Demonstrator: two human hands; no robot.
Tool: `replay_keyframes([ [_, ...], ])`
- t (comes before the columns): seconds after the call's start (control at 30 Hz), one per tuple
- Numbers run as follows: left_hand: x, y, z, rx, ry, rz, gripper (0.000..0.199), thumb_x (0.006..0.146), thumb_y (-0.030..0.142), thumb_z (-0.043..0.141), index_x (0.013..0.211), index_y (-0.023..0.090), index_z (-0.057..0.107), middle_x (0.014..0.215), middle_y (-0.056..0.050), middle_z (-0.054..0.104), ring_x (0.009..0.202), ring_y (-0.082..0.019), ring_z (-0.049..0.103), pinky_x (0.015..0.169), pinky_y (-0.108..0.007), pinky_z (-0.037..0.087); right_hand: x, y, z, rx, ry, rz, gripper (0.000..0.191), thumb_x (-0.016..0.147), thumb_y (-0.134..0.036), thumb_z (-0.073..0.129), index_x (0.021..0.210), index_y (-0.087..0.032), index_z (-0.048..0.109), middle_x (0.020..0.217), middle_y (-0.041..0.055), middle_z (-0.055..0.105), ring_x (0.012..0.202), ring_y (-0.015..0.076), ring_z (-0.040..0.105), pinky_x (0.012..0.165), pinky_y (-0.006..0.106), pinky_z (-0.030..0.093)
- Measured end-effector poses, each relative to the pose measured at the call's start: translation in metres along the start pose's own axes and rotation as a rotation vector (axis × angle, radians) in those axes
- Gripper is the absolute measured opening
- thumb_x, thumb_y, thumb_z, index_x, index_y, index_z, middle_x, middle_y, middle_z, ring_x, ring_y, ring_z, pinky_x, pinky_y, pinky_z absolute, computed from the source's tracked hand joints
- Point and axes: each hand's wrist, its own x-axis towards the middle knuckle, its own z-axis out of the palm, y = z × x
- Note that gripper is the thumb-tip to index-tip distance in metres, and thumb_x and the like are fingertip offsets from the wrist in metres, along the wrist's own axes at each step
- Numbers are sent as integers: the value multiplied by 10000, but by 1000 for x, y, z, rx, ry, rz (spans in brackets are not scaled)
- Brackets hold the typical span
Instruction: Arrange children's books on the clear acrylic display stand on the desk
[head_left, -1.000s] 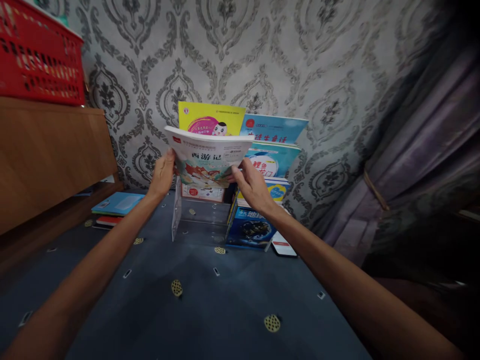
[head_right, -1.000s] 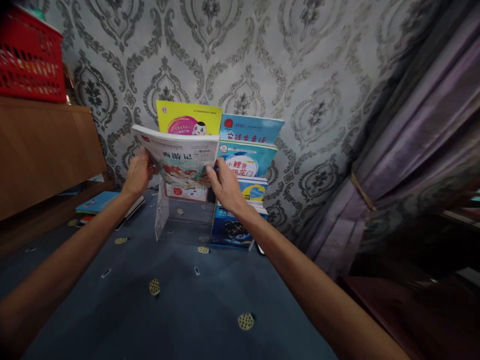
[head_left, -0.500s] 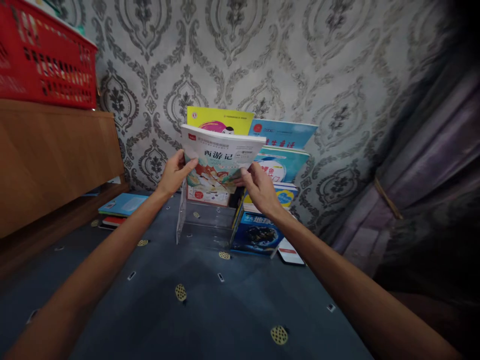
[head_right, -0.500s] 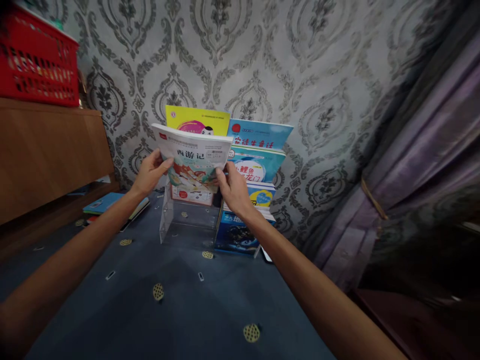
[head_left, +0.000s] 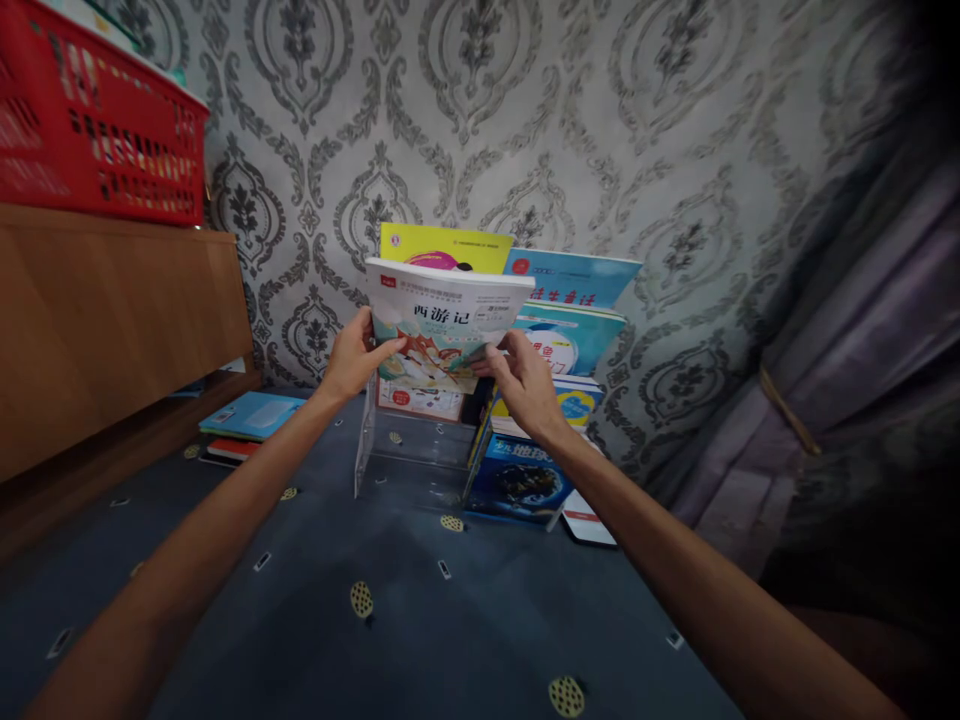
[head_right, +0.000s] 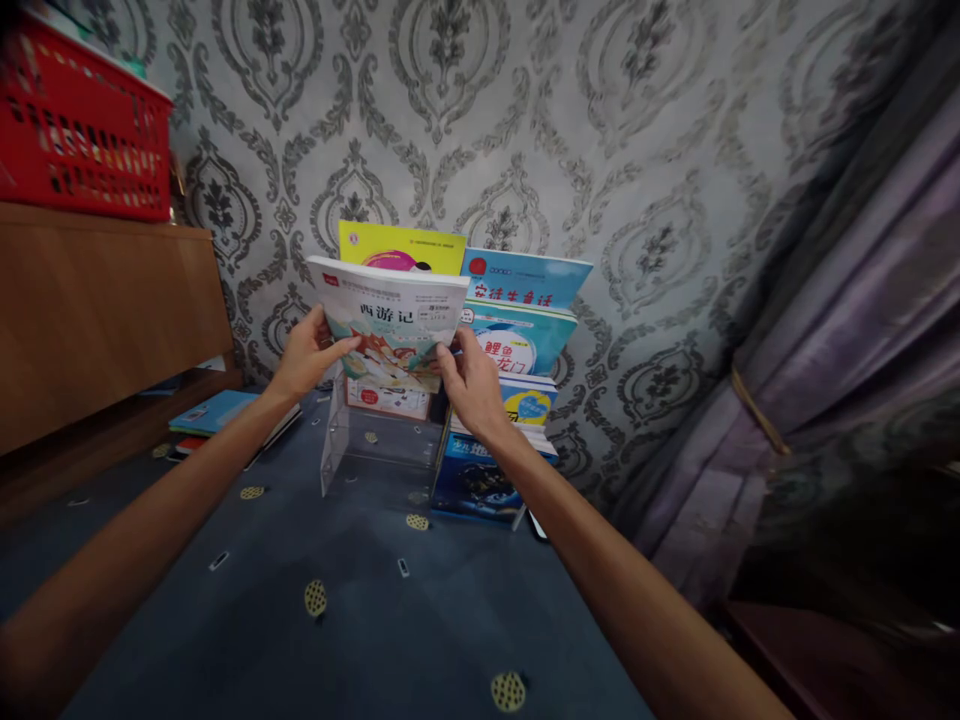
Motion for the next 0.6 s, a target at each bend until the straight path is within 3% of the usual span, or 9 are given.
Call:
replay_keyframes([
  [0.2,-2,2,0,155,53,20,360,796,336,709,1101,185,592,1058,-63,711,1000,-227,668,841,-344,559,6,0,-2,67,-3,42,383,879,-640,524,910,-262,469,927,53,667,779,256,718,734,443,604],
  [0.6,-4,2,1,265,158,63,245,798,303,729,952,210,563,892,-15,667,866,-195,656,707,-300,555,10,0,-1,119,22,21,362,865,-608,574,952,-261,515,936,48,657,766,251,708,746,449,606],
])
